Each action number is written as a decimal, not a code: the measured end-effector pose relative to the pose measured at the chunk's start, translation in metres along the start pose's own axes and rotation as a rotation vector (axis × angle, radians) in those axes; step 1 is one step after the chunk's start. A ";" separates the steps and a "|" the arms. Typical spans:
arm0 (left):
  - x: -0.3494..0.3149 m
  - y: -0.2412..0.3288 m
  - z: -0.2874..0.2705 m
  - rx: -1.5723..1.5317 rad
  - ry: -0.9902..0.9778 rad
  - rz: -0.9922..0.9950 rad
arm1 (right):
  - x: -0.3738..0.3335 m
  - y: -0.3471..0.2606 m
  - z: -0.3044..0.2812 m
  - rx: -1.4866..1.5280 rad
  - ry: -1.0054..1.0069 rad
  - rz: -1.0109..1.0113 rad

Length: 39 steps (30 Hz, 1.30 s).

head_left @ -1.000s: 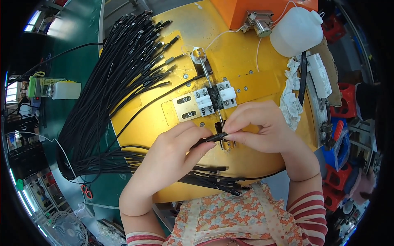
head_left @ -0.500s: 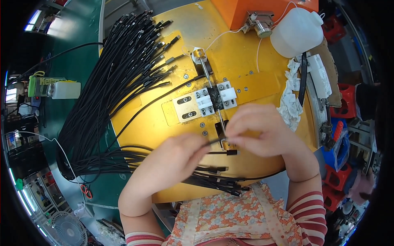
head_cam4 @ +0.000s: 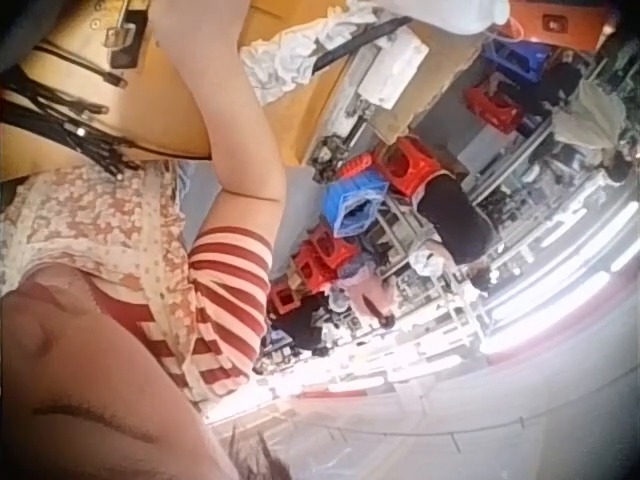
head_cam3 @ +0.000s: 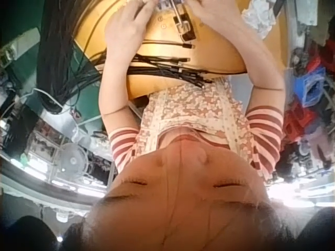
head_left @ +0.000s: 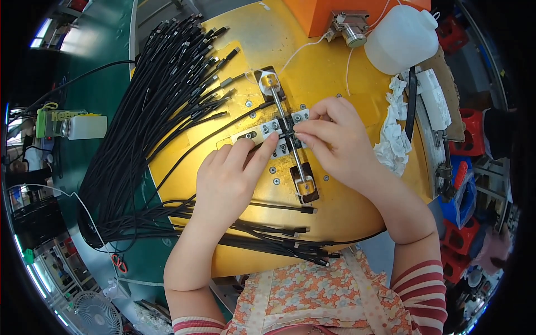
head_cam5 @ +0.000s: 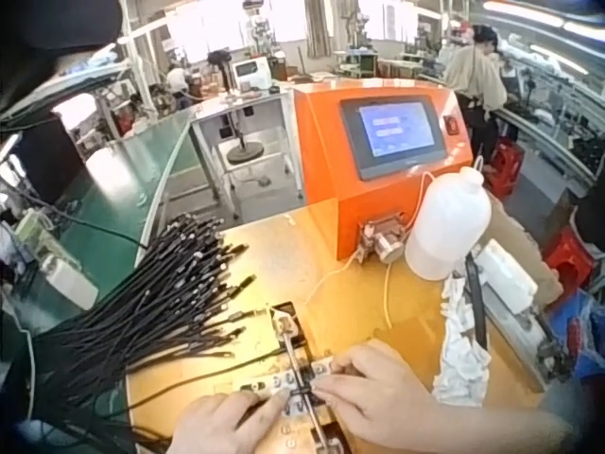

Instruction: Assembling and processing electrical cables using an industrial crimping or connector machine.

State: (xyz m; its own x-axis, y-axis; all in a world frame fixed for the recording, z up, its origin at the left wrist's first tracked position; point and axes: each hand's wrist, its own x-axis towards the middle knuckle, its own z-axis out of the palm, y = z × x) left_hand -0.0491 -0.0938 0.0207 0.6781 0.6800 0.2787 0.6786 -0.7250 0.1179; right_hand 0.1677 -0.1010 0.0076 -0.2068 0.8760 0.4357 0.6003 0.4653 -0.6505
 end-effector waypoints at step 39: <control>-0.021 0.001 -0.036 -0.273 0.309 0.161 | 0.000 -0.046 -0.054 0.065 -0.162 0.000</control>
State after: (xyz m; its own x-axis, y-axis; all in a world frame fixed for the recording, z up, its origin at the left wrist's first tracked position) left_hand -0.0734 -0.1128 0.0493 0.6246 0.5216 0.5812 0.4436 -0.8495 0.2856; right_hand 0.1820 -0.1295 0.0714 -0.3312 0.8828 0.3332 0.5500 0.4675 -0.6921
